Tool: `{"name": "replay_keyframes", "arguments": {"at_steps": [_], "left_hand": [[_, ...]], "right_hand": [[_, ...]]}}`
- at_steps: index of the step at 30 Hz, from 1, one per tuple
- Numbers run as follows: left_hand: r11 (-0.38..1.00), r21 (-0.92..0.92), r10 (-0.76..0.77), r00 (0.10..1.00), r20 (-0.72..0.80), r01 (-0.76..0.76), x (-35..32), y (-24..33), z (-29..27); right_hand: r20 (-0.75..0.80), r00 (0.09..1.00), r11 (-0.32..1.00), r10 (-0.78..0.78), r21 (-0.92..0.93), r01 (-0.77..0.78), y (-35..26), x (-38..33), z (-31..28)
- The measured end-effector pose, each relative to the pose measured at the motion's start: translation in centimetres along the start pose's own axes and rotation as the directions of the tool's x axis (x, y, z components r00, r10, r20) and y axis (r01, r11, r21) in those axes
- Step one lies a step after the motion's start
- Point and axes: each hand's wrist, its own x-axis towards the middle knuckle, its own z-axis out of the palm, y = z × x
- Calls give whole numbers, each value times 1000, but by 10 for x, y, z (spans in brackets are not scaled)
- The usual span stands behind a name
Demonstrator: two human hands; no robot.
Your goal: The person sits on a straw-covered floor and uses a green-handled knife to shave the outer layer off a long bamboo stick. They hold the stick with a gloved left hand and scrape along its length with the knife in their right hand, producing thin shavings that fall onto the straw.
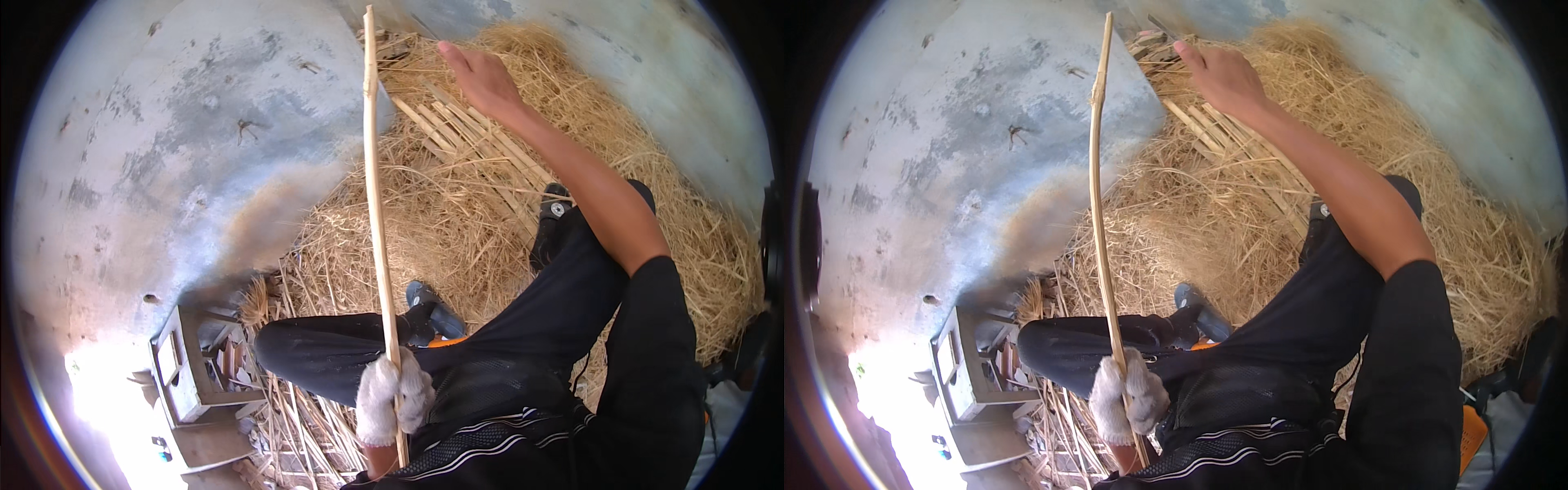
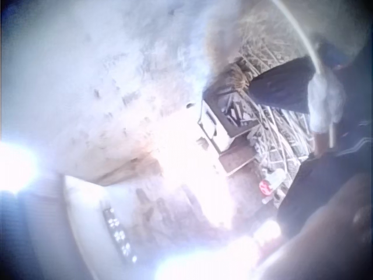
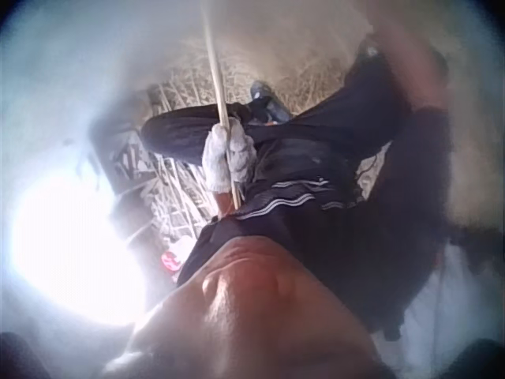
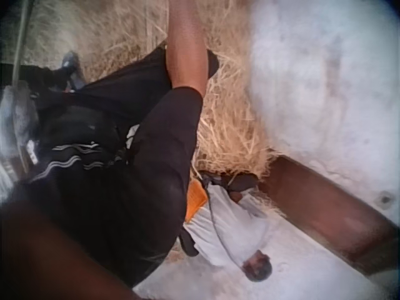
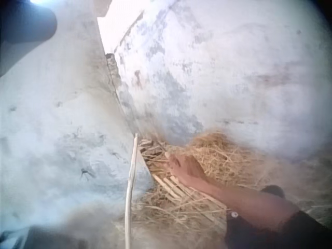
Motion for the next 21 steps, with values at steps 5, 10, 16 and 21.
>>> {"name": "replay_keyframes", "arguments": {"at_steps": [5,10,16,21], "left_hand": [[995,71,78,975,-208,-64,4,21,-8],[940,340,112,956,-271,-13,9,33,8],[911,408,82,938,-336,66,17,47,13],[897,435,95,926,-366,80,27,47,8]], "right_hand": [[126,852,782,-508,483,394,-80,-78,15],[337,570,655,-750,502,565,-121,-147,12],[195,666,682,-720,370,630,-119,-153,34],[103,675,673,-731,271,688,-106,-142,55]]}}
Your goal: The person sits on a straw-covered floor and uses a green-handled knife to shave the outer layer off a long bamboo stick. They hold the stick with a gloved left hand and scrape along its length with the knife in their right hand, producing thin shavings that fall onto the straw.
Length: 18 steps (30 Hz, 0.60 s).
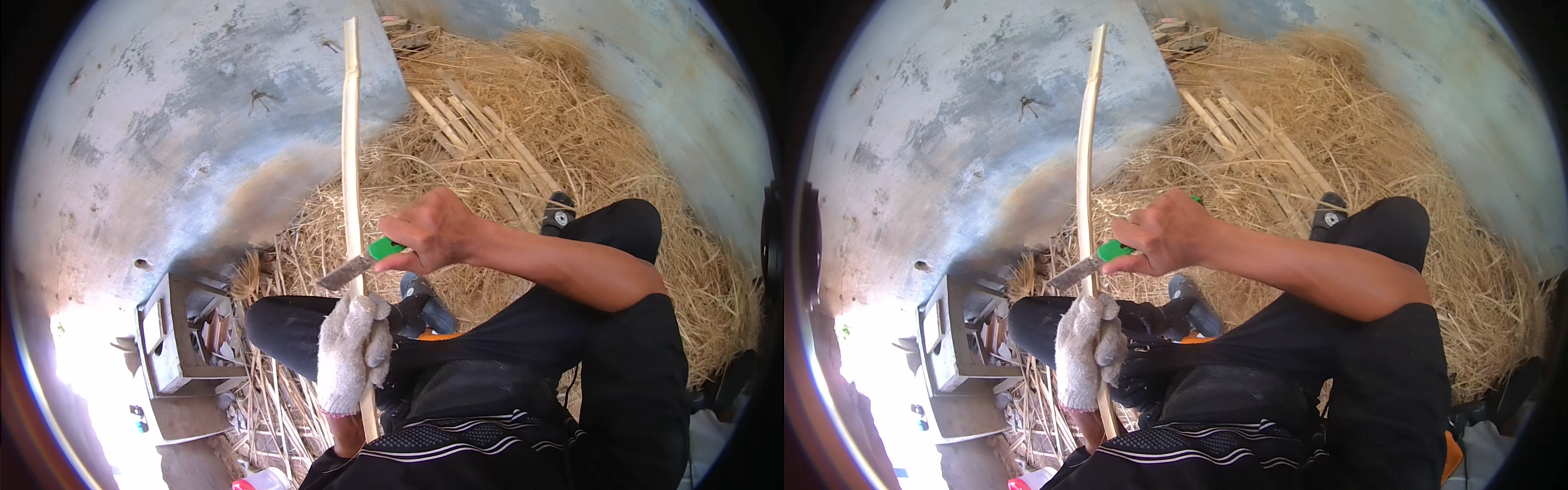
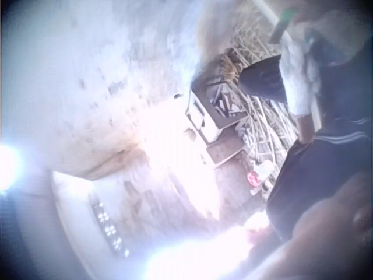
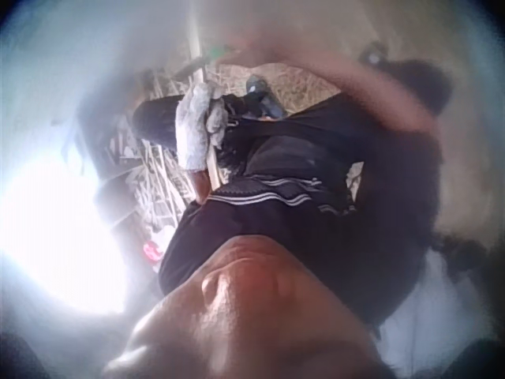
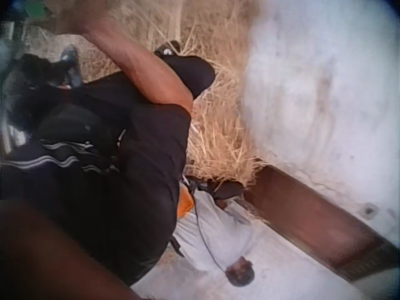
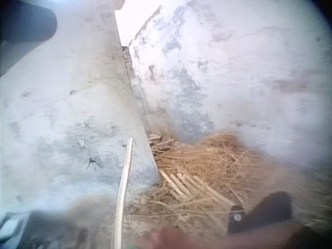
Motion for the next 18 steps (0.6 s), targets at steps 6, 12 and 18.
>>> {"name": "replay_keyframes", "arguments": {"at_steps": [6,12,18], "left_hand": [[968,-244,121,966,227,-64,-4,-12,7],[955,-287,128,975,181,-72,4,-16,-11],[994,-77,92,988,126,-82,13,12,-16]], "right_hand": [[-212,803,785,557,-181,-592,142,-16,0],[-350,881,944,319,33,-329,95,32,-67],[89,994,996,-71,66,65,5,19,-38]]}}
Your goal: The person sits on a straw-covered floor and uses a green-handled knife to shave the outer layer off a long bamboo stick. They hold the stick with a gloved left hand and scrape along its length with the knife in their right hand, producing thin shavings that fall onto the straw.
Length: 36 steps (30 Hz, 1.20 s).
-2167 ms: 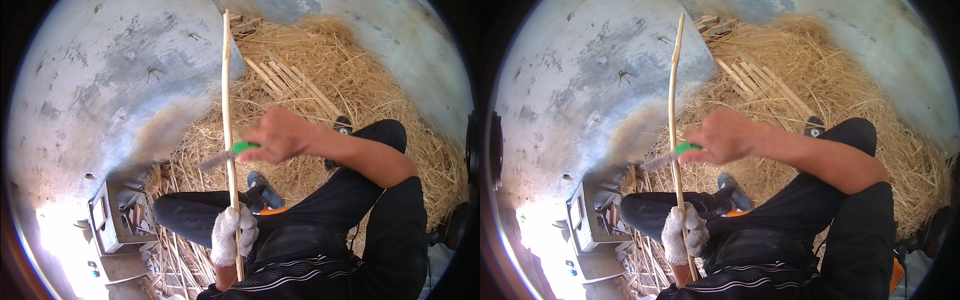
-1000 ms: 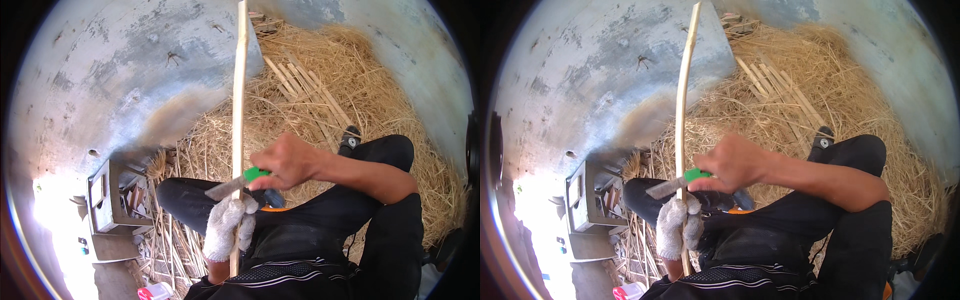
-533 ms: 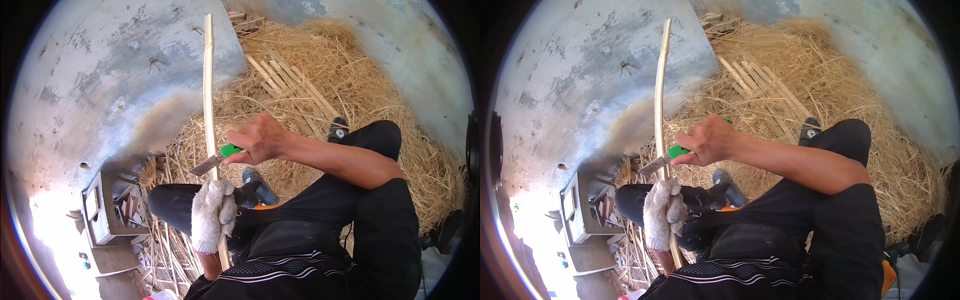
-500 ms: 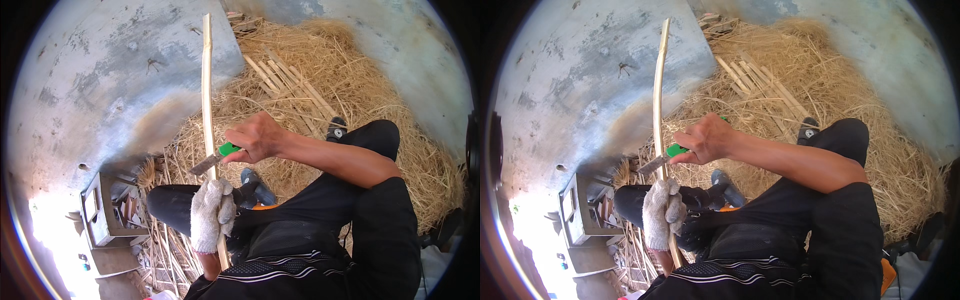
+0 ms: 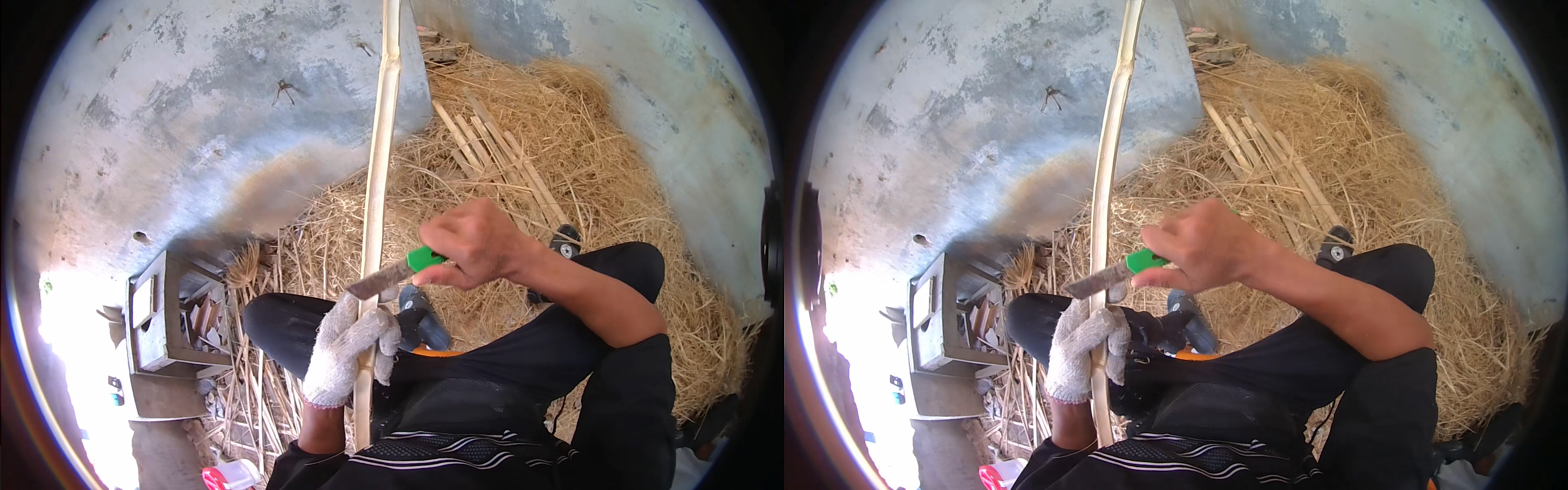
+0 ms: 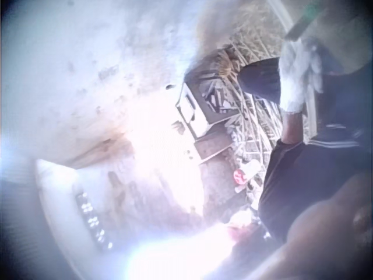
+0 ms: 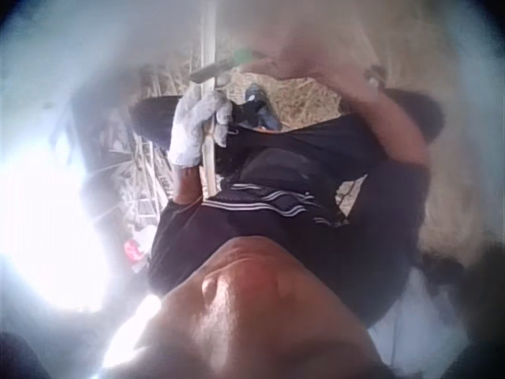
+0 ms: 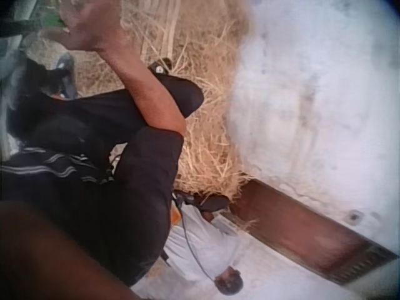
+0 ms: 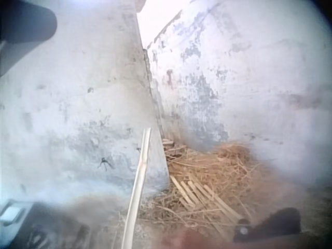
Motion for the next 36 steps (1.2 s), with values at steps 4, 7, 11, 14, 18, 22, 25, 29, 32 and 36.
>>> {"name": "replay_keyframes", "arguments": {"at_steps": [4,7,11,14,18,22,25,29,32,36], "left_hand": [[994,108,18,999,48,-23,8,-3,-8],[994,91,51,993,108,-61,4,-3,-7],[995,22,94,990,107,-97,0,-6,1],[996,2,88,993,79,-89,-7,3,20],[993,74,93,995,41,-96,-8,-2,15],[990,117,77,997,-3,-76,-11,2,24],[981,168,95,995,-2,-93,-5,-2,21],[994,52,102,994,-34,-100,-4,2,25],[993,105,57,995,-86,-48,-4,14,30],[983,180,-27,1000,-12,28,-22,6,35]], "right_hand": [[116,989,994,89,57,-96,-1,-6,3],[119,991,987,54,145,-71,-5,-7,7],[68,997,984,23,174,-34,-17,-3,10],[21,999,988,37,149,-40,-11,-3,10],[-38,998,994,58,91,-54,-13,-2,9],[-128,992,1000,13,9,-12,-5,-4,20],[-201,979,998,-40,-56,29,3,-1,21],[-224,974,991,-26,-135,-5,9,5,26],[-210,978,980,4,-194,-45,11,8,22],[-393,779,745,488,-277,-606,92,12,-9]]}}
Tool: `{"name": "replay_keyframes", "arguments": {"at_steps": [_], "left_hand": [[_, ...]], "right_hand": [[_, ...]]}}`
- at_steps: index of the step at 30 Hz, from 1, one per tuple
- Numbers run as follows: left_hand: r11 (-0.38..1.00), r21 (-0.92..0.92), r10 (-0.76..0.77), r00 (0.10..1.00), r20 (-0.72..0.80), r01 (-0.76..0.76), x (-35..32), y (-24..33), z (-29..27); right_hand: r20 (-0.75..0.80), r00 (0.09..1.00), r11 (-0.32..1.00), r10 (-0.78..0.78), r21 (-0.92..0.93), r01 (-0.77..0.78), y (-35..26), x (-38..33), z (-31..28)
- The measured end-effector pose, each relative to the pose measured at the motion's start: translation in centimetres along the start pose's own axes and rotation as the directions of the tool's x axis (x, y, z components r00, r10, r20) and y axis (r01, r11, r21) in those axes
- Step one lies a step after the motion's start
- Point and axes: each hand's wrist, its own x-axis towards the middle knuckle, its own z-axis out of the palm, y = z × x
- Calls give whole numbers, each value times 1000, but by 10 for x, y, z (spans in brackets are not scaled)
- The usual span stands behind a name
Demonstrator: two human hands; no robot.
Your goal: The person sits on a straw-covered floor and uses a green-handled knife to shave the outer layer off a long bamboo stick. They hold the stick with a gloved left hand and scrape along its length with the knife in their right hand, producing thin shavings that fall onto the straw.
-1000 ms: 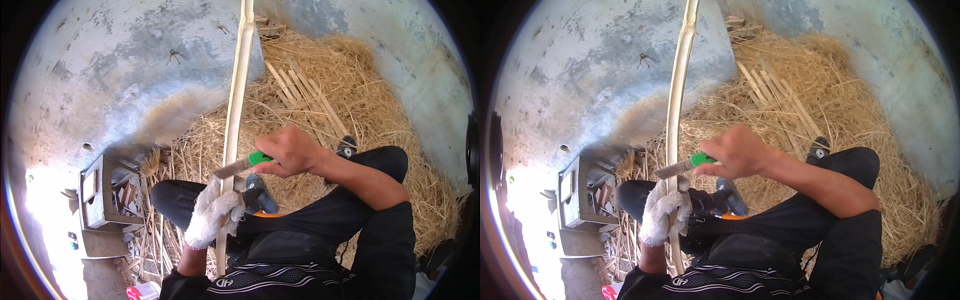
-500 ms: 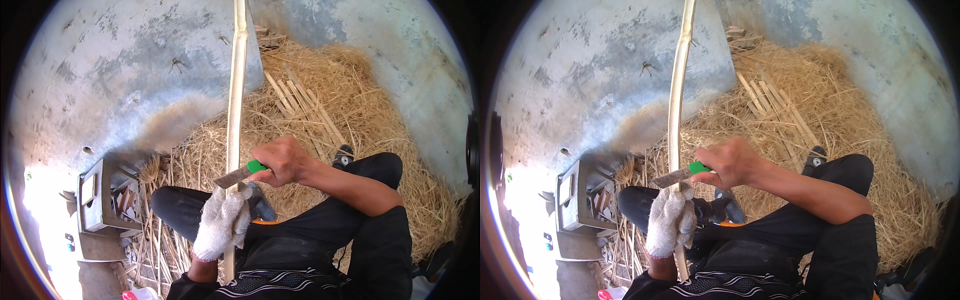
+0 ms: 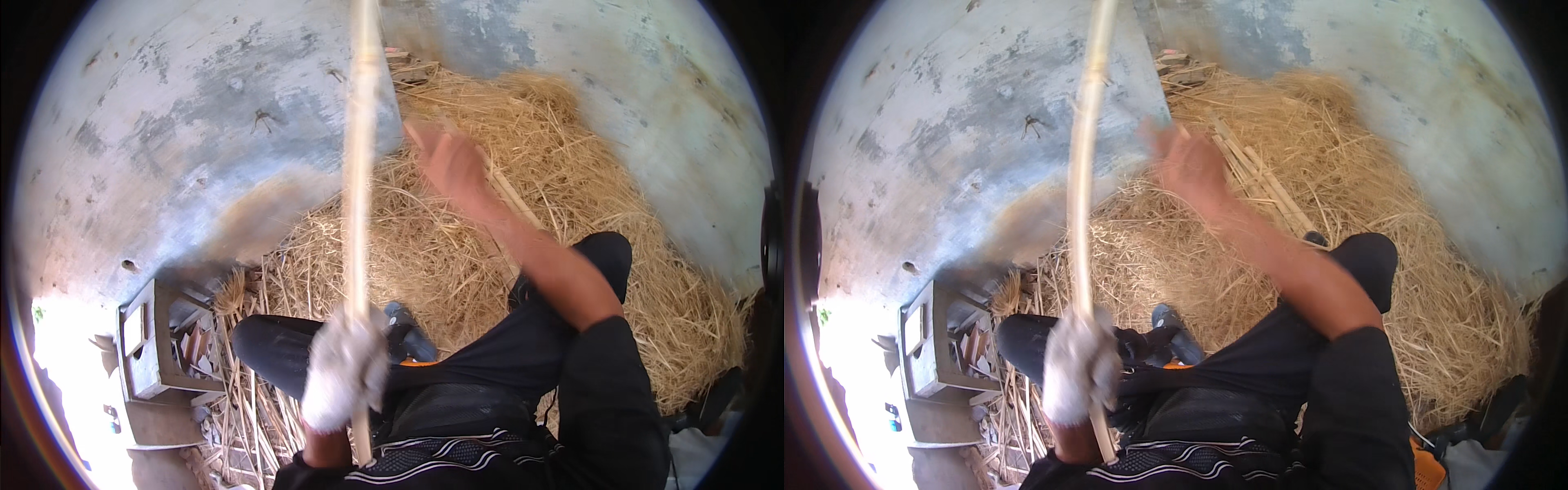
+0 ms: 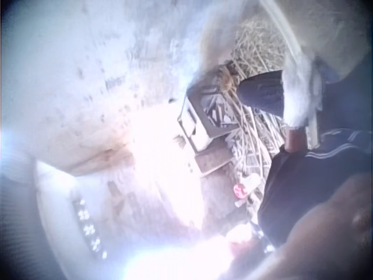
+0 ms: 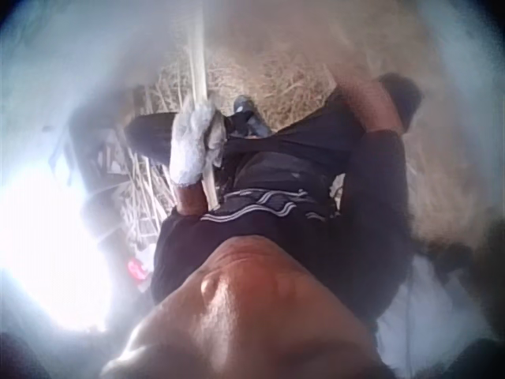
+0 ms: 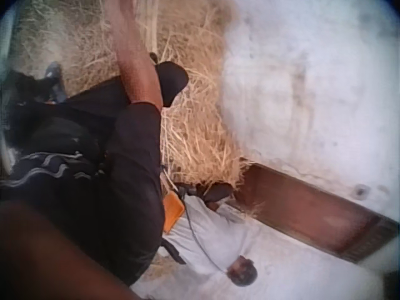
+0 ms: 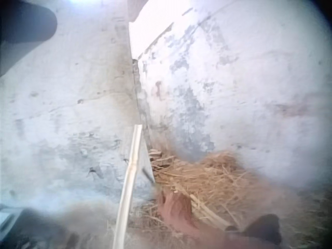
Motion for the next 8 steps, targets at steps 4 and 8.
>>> {"name": "replay_keyframes", "arguments": {"at_steps": [4,8], "left_hand": [[994,-19,-108,986,130,112,-2,-15,10],[1000,-26,-15,999,-53,13,11,-14,-10]], "right_hand": [[-92,952,949,291,157,-275,45,41,-34],[-145,987,903,68,429,1,11,11,-18]]}}
